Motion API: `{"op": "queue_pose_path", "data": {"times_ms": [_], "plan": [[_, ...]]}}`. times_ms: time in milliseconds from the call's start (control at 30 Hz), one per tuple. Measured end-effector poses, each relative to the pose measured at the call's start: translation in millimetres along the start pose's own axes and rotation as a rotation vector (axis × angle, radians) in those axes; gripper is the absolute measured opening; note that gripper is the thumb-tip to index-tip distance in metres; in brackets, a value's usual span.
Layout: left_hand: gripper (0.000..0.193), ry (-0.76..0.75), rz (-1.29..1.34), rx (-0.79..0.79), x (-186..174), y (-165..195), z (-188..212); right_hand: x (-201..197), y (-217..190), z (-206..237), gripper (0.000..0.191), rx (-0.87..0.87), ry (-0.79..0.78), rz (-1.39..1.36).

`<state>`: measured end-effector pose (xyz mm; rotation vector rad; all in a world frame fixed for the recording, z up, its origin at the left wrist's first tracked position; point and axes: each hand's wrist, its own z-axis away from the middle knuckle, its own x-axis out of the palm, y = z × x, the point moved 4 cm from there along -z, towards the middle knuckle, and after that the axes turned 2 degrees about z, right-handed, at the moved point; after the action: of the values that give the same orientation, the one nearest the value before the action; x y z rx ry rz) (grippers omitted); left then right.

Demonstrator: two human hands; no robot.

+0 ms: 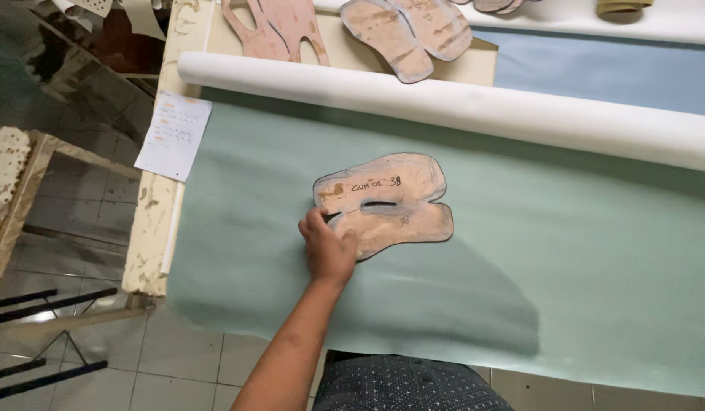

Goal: The person places cardboard shoe sole patterns onto a light green sheet and traces their outlines with a pencil. They repeat this process for multiple patterns, adjusting the sheet and patterns as needed.

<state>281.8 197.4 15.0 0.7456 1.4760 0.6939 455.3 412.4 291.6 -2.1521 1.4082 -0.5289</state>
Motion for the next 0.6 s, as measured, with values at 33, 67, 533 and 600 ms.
{"op": "queue_pose_path", "data": {"times_ms": [33, 67, 533, 600], "plan": [[0.062, 0.034, 0.086, -0.003, 5, 1, 3, -9, -11, 10, 0.033, -0.002, 0.007, 0.031], [0.057, 0.06, 0.168, -0.016, 12, 1, 10, -17, -24, 21, 0.034, 0.005, 0.037, 0.083], [0.047, -0.435, 0.93, -0.128, 136, 119, 71, -182, -8, 257, 0.029, 1.178, 0.966, 0.542], [0.043, -0.486, 0.86, -0.076, 142, 127, 72, -196, -2, 287, 0.024, 1.13, 1.1, 0.462]]}}
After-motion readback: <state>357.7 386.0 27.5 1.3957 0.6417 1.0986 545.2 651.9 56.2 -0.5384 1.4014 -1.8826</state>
